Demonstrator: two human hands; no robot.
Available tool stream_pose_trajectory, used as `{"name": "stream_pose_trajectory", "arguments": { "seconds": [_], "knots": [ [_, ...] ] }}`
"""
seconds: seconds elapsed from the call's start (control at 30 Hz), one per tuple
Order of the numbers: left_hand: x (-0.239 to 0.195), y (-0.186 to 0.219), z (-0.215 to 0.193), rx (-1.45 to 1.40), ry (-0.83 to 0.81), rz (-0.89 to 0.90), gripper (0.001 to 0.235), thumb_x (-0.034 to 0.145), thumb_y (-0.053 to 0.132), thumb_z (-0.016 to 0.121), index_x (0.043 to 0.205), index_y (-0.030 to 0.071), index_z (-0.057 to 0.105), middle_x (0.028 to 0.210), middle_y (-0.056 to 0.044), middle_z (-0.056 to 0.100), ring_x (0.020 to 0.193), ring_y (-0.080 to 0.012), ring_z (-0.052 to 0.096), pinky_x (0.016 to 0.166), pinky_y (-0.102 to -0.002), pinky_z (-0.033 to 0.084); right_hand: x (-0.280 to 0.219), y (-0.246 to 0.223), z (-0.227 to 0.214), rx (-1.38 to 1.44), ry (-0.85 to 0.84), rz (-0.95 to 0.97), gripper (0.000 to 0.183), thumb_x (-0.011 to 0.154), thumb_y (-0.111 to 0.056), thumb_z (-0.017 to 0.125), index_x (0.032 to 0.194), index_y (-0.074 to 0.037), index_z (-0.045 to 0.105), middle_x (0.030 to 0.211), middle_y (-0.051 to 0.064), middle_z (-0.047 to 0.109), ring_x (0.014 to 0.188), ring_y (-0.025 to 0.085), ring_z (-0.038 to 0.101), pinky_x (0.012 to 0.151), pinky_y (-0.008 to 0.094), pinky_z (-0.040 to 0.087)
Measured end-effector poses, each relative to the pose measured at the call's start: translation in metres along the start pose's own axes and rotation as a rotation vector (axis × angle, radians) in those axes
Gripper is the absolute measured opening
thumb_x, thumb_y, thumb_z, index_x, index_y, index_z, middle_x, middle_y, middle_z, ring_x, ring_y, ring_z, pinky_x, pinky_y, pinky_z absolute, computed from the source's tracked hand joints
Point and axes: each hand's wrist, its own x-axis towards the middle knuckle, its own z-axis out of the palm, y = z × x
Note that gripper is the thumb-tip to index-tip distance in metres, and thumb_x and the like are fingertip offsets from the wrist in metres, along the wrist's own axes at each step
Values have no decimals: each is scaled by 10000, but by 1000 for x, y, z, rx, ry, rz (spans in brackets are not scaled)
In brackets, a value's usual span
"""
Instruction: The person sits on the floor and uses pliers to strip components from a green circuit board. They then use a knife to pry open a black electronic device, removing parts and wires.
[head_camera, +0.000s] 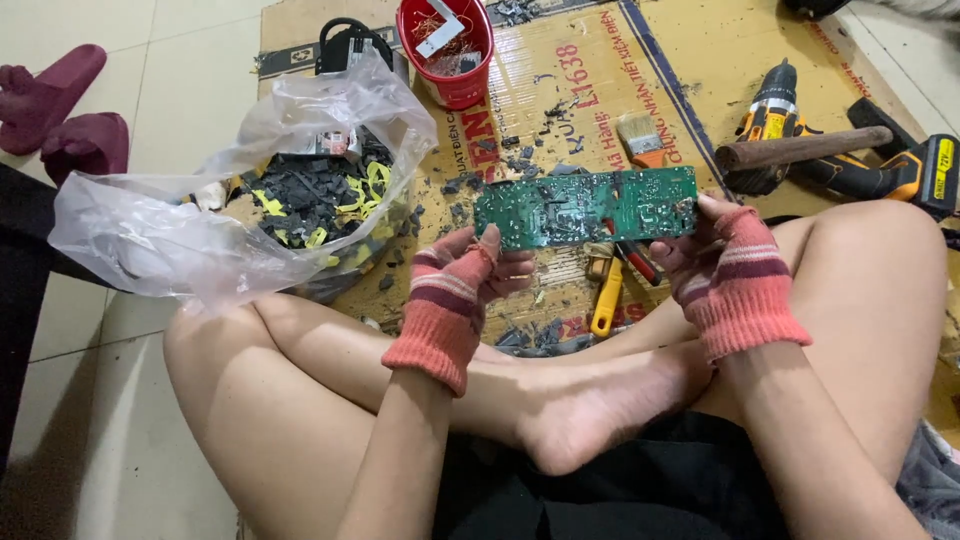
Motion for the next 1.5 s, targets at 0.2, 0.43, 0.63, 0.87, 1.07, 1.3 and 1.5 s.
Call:
{"name": "stream_pose_trajectory", "arguments": {
  "seconds": [0.2,0.43,0.63,0.87,1.07,1.3,1.5],
  "knots": [
    [-4,-1,-6,-40,-78,21,230,931,111,696,1002,-87,602,841,-253,718,703,-299,736,587,-329,631,-6,0,9,-30,-10,-31,137,959,-179,633,1004,-53,663,870,59,684,731,162,660,591,242,560],
    [-10,-2,-9,-39,-125,97,164,951,82,678,947,-72,619,846,-215,711,748,-279,728,651,-347,644,-14,-10,10,-11,-217,-39,148,977,-141,586,1067,-66,676,882,55,733,704,175,703,594,271,580],
    [-14,5,-6,-80,-125,35,204,934,98,697,977,-65,582,859,-251,725,657,-272,722,591,-316,632,-18,-8,17,-85,-94,-42,137,985,-187,593,1042,-89,670,842,25,698,669,131,656,563,217,546],
    [-8,2,-7,29,11,-158,230,922,149,708,973,-36,582,816,-225,720,629,-283,700,551,-339,602,11,9,-9,-180,174,144,132,1000,-159,557,1003,-39,612,825,49,676,632,139,637,503,180,535],
    [2,-3,-14,81,110,-249,274,939,214,700,963,-41,603,812,-212,715,632,-309,706,530,-373,600,27,18,-24,-216,239,250,141,987,-138,564,1029,-6,593,862,92,712,643,180,685,525,181,577],
    [-14,10,-25,1414,285,186,788,771,418,818,1346,-9,490,1298,-209,562,1158,-347,601,981,-418,513,11,34,-5,-507,171,80,242,1009,-110,569,1212,-26,668,914,80,719,581,156,652,457,195,559],
    [-6,32,2,1127,14,-347,370,897,346,734,1232,209,657,1249,-107,704,1218,-285,667,1086,-515,499,40,57,17,-714,63,165,502,989,-200,665,1439,-66,486,1210,311,638,831,451,742,698,529,692]
  ]
}}
